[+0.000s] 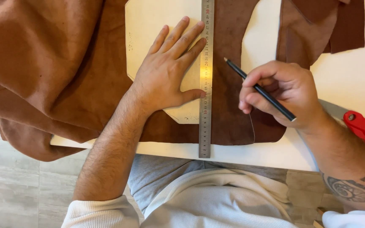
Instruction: Tracing a pattern onto leather using a template and pen, then cutting the shape out with scissors.
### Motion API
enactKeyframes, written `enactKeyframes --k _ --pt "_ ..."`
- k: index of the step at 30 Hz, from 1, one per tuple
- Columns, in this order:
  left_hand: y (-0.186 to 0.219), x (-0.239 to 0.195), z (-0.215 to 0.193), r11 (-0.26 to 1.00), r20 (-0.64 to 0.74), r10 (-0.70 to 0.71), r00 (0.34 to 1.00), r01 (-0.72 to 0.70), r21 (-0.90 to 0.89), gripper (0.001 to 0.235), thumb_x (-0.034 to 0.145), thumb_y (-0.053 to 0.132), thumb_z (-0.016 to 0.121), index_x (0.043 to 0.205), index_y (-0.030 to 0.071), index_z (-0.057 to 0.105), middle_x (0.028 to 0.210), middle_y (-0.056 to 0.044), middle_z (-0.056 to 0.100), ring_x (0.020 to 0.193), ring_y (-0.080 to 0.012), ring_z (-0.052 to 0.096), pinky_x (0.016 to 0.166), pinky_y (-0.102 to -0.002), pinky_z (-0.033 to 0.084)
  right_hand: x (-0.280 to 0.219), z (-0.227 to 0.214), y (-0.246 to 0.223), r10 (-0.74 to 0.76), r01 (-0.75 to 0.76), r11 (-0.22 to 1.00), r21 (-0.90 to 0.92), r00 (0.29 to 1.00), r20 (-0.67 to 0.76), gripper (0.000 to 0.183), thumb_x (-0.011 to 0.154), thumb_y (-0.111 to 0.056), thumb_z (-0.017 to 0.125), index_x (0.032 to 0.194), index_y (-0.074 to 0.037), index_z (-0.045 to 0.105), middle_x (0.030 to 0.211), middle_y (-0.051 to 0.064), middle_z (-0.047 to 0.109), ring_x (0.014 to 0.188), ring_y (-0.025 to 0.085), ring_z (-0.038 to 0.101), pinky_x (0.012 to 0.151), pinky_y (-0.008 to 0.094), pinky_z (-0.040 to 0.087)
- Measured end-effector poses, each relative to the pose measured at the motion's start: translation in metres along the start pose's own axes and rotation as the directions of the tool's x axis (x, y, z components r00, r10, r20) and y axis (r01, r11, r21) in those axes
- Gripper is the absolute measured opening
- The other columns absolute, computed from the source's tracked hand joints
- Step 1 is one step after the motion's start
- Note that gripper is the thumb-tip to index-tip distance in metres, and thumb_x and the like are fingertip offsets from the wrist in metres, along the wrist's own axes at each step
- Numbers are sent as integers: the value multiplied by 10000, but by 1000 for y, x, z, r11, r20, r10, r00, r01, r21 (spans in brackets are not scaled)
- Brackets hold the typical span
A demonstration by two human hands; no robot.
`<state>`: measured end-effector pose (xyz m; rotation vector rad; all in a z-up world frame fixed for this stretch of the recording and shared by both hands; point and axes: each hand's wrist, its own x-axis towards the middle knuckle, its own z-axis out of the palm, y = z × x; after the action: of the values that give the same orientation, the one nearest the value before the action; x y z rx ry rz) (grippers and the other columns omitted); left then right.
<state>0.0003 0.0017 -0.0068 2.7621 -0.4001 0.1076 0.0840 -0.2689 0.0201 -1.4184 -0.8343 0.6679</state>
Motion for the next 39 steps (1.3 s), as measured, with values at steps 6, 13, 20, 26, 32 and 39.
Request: enactKeyframes --k 6,13,20,26,32,39 --pt "0 0 -1 1000 4 5 1000 -5 -8 1034 821 599 867 1558 -17 483 1690 -117 214 1566 -373 153 1262 -613 171 13 8 -4 -169 194 966 -172 974 152 247 951 -181 609 876 40 687 709 148 664 509 197 631 505 257 515" --pt "-2 -1 0 1000 -12 22 1000 -22 -16 1024 831 594 876 1554 -21 488 1685 -133 229 1563 -391 171 1257 -632 192 12 11 5 -47 105 937 -332 983 177 165 932 -129 648 836 -4 698 658 82 716 550 133 707 539 209 551" --pt "-2 -1 1 1000 -14 24 1000 -24 -8 1027 831 594 881 1558 -20 494 1683 -135 234 1560 -393 180 1258 -630 193 13 12 12 -120 209 894 -397 964 237 187 949 -180 643 835 -41 692 698 30 712 525 118 573 525 224 474" --pt "-3 -2 1 1000 -12 27 1000 -27 -3 1029 837 590 882 1565 -25 493 1685 -137 223 1563 -385 172 1262 -627 191 14 14 11 -148 249 880 -404 953 265 191 961 -184 633 841 -47 692 697 19 700 502 118 531 506 228 451" --pt "-3 -1 1 1000 -14 26 1000 -26 -6 1037 823 576 901 1564 -26 496 1683 -138 227 1561 -386 174 1261 -628 192 15 14 12 -177 285 865 -413 944 280 184 964 -175 636 849 -42 688 711 25 698 506 126 528 517 240 454" --pt "-2 -1 1 1000 -23 23 999 -23 -13 1035 837 590 906 1566 -22 500 1680 -139 236 1560 -380 175 1266 -622 188 14 15 12 -197 304 873 -382 935 293 161 949 -160 663 865 -25 688 745 59 705 548 155 595 542 258 499"
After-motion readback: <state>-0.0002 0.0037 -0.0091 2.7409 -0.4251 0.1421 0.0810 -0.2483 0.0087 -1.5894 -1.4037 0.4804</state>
